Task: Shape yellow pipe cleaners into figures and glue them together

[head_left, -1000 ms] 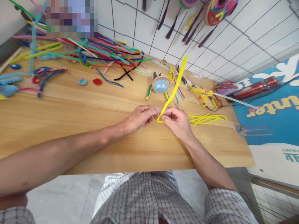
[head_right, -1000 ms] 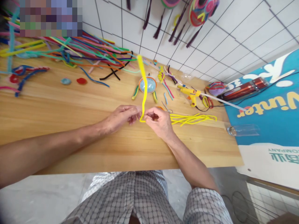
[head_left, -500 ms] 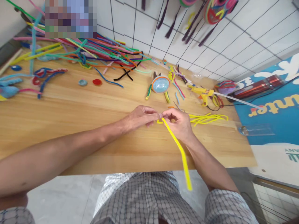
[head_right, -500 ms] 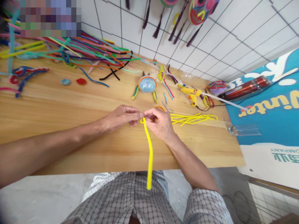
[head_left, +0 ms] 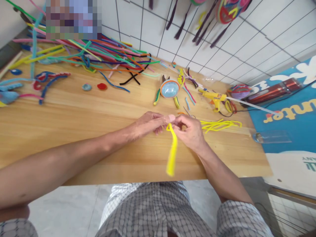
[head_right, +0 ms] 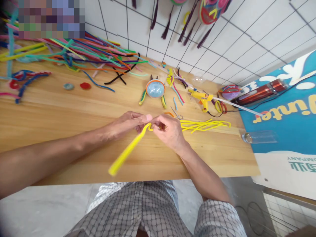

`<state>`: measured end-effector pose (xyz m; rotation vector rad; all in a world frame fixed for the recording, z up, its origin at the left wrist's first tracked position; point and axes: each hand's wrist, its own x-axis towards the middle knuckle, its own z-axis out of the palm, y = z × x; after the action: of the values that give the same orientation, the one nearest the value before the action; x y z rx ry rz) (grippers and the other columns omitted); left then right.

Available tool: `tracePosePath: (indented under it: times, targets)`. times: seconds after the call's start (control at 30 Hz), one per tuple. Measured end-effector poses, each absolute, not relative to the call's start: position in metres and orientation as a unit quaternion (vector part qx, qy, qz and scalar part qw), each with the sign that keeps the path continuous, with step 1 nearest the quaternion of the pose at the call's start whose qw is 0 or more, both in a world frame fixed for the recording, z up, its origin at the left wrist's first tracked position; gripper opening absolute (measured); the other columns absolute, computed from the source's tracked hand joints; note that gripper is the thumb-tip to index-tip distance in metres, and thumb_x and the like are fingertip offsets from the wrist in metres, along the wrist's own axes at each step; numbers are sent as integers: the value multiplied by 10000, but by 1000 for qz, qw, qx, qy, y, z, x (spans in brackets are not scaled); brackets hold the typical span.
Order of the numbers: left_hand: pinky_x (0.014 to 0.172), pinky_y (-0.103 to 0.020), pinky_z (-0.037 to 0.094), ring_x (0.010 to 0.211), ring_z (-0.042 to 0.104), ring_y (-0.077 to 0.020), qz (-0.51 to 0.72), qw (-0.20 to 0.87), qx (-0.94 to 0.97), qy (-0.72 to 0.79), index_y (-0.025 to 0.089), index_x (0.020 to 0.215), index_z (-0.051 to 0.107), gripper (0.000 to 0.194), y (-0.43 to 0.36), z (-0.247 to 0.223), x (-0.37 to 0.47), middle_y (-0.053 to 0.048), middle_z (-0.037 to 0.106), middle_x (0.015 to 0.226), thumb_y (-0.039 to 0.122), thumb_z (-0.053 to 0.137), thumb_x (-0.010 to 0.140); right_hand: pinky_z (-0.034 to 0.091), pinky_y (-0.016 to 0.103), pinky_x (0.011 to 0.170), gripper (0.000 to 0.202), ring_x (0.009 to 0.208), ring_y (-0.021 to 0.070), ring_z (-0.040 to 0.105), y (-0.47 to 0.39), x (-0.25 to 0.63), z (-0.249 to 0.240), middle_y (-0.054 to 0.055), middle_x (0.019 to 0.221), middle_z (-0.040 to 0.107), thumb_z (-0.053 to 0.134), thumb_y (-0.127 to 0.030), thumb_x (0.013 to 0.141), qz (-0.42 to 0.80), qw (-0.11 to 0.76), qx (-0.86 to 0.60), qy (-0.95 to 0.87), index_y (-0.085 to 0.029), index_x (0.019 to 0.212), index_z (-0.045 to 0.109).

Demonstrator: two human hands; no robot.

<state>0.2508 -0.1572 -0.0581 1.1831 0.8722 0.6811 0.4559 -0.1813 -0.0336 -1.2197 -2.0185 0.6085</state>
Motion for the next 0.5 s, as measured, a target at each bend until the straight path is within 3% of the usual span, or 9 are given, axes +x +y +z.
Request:
tracePosePath:
  times: [0.1, 0.27, 0.5]
  targets:
    - [595, -259, 491, 639, 618, -149, 283, 681, 551, 390, 157, 759, 747, 511, -159, -53, 248, -22, 665, 664, 664, 804, 781, 428, 291, 599, 138, 589, 142, 528, -182, 455, -31, -22, 645, 621, 678, -146, 816, 213, 330, -471, -790, -238, 716, 655]
    - [616, -227, 469, 653, 594, -114, 272, 688, 564, 367, 149, 891, 799, 396, -159, -56, 247, -4, 692, 727, 534, 826, 803, 441, 267, 599, 171, 599, 128, 559, -184, 455, -30, -22, 692, 681, 641, -96, 821, 197, 335, -457, -801, -227, 825, 751]
    - [585, -217, 424, 624, 556, -109, 282, 637, 618, 364, 138, 809, 759, 419, -161, -60, 246, 11, 648, 659, 555, 797, 820, 468, 253, 594, 158, 629, 130, 614, -183, 458, -29, -8, 731, 734, 667, -123, 838, 270, 334, -471, -771, -219, 878, 786]
